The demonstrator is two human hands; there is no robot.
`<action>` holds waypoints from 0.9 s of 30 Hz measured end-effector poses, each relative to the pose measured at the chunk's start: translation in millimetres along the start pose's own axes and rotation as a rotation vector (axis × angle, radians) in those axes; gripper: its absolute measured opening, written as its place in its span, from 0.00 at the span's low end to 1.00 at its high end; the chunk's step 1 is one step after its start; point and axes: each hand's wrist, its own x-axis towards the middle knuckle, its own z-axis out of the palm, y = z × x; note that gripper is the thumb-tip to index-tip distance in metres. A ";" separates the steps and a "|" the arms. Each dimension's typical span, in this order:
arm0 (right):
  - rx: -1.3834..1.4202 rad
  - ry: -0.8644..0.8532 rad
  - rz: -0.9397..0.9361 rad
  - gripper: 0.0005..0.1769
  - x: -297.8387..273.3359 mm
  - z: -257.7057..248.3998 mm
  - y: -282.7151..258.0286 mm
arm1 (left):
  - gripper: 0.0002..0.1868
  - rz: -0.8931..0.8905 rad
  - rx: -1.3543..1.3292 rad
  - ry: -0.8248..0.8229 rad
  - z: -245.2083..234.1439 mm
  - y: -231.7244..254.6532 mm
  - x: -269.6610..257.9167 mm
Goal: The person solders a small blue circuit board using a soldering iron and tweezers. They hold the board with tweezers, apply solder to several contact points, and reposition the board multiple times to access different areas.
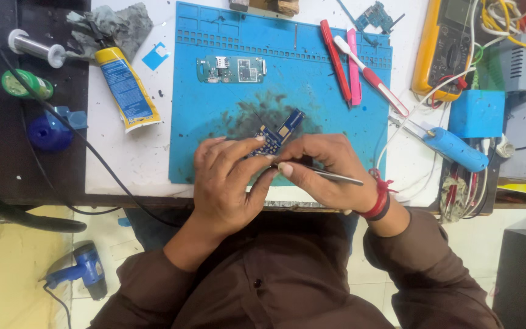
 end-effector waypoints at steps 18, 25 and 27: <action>0.550 0.184 0.159 0.03 -30.2 6.1 33.7 | 0.11 -0.063 -0.235 0.015 -2.5 -4.2 -0.1; 0.707 0.418 0.179 0.06 -37.3 15.3 48.2 | 0.12 -0.078 -0.151 0.038 -0.7 -3.8 -1.6; 0.621 0.499 0.230 0.08 -38.4 18.8 47.3 | 0.11 -0.108 -0.067 0.026 0.2 -1.3 0.0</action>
